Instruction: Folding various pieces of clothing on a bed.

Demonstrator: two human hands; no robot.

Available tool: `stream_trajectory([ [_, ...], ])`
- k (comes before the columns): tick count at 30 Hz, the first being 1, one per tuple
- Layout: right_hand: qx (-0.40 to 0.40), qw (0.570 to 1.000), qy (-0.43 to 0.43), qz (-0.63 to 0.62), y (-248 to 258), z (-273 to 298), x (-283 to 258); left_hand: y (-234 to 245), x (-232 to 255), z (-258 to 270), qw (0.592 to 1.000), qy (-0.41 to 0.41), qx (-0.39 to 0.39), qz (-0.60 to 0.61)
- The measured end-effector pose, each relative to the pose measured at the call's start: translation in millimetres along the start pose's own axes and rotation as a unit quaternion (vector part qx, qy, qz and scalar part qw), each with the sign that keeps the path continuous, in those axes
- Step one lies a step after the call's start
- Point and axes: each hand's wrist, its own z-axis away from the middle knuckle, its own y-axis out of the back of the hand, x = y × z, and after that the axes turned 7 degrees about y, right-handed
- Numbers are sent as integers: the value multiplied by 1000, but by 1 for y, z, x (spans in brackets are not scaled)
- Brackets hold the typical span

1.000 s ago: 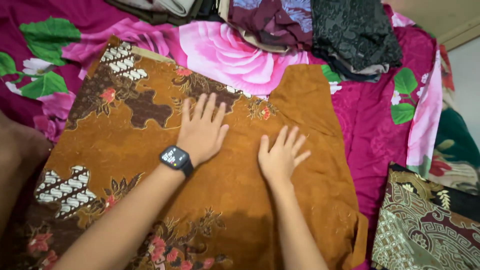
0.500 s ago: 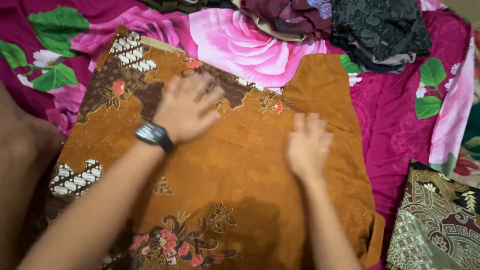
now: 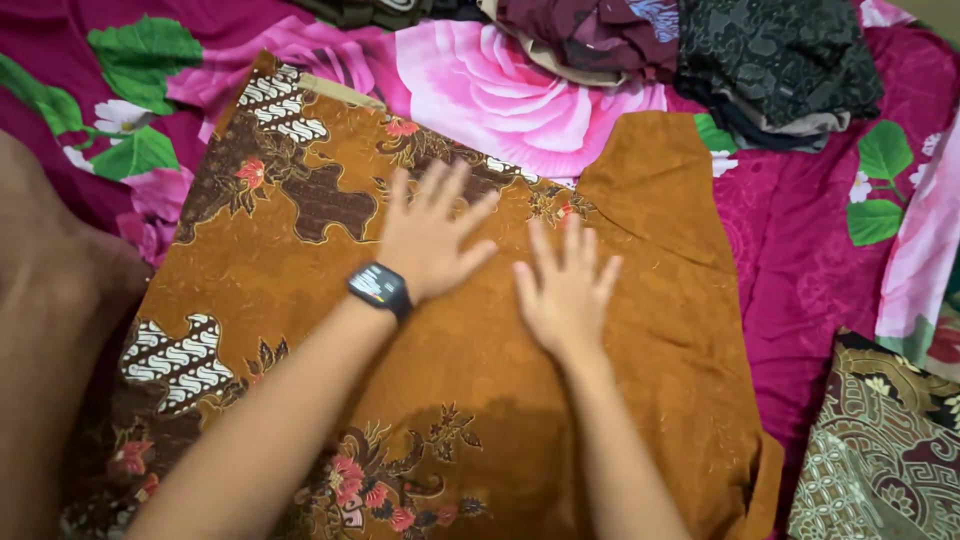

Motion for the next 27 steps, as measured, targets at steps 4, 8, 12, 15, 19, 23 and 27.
stream_trajectory([
  [4, 6, 998, -53, 23, -4, 23, 86, 28, -73, -13, 996, 70, -35, -48],
  [8, 21, 994, -98, 52, 8, 63, 153, 39, -142, -2, 994, 91, -34, -41],
  [12, 40, 974, -224, 8, 20, 94, 183, 65, -138, 16, 971, 208, 14, -113],
  [15, 34, 961, -254, 108, 20, 96, 165, 54, -96, 21, 970, 152, 35, -187],
  [19, 93, 987, -70, 113, 4, 91, 37, 51, 33, 54, 992, 39, -27, -120],
  [23, 19, 1000, -4, 14, 11, 119, -18, 33, 54, 109, 999, -10, 12, -40],
  [27, 57, 989, -99, 93, 4, 162, 80, 81, -12, 132, 987, 121, -17, -106],
])
